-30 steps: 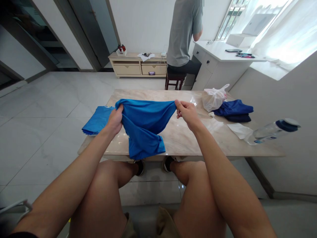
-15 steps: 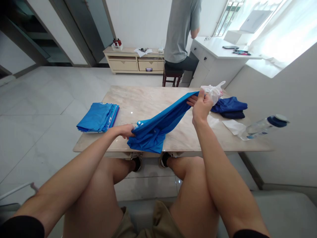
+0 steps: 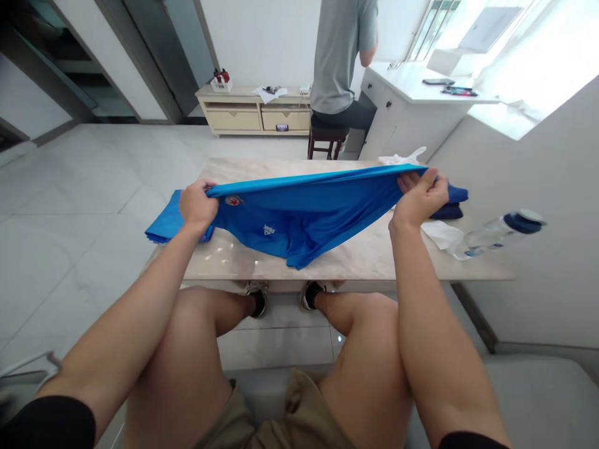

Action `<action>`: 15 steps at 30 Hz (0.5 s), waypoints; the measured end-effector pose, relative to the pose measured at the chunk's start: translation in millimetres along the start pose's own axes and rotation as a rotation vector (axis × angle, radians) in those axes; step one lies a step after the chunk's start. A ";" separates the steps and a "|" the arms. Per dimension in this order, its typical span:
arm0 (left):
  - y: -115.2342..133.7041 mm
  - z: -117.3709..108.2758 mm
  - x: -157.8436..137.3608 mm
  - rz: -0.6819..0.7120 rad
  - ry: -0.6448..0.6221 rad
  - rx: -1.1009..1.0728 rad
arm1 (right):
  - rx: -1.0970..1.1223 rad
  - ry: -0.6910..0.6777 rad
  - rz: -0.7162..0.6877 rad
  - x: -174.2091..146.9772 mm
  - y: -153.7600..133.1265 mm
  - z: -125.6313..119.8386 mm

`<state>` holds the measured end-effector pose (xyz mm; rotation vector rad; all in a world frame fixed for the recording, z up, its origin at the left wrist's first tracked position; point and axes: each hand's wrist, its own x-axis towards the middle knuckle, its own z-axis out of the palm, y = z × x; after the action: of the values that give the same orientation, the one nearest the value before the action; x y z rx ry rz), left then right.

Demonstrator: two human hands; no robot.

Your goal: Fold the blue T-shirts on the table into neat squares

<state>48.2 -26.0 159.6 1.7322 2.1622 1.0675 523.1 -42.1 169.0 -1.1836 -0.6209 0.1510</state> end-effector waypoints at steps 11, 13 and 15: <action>-21.5 50.3 -0.5 0.031 -0.394 -0.043 | -0.734 -0.461 -0.107 -16.9 50.4 -21.1; -15.1 56.7 -3.3 0.034 -0.438 -0.126 | -0.715 -0.767 -0.165 -41.9 48.9 -11.9; -6.2 60.5 -7.8 0.077 -0.470 -0.199 | -0.657 -1.030 -0.214 -71.1 42.0 1.8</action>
<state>78.6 -8.1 109.5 1.7675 1.6599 0.7604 472.2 -54.5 105.1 -1.6282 -1.7944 0.4026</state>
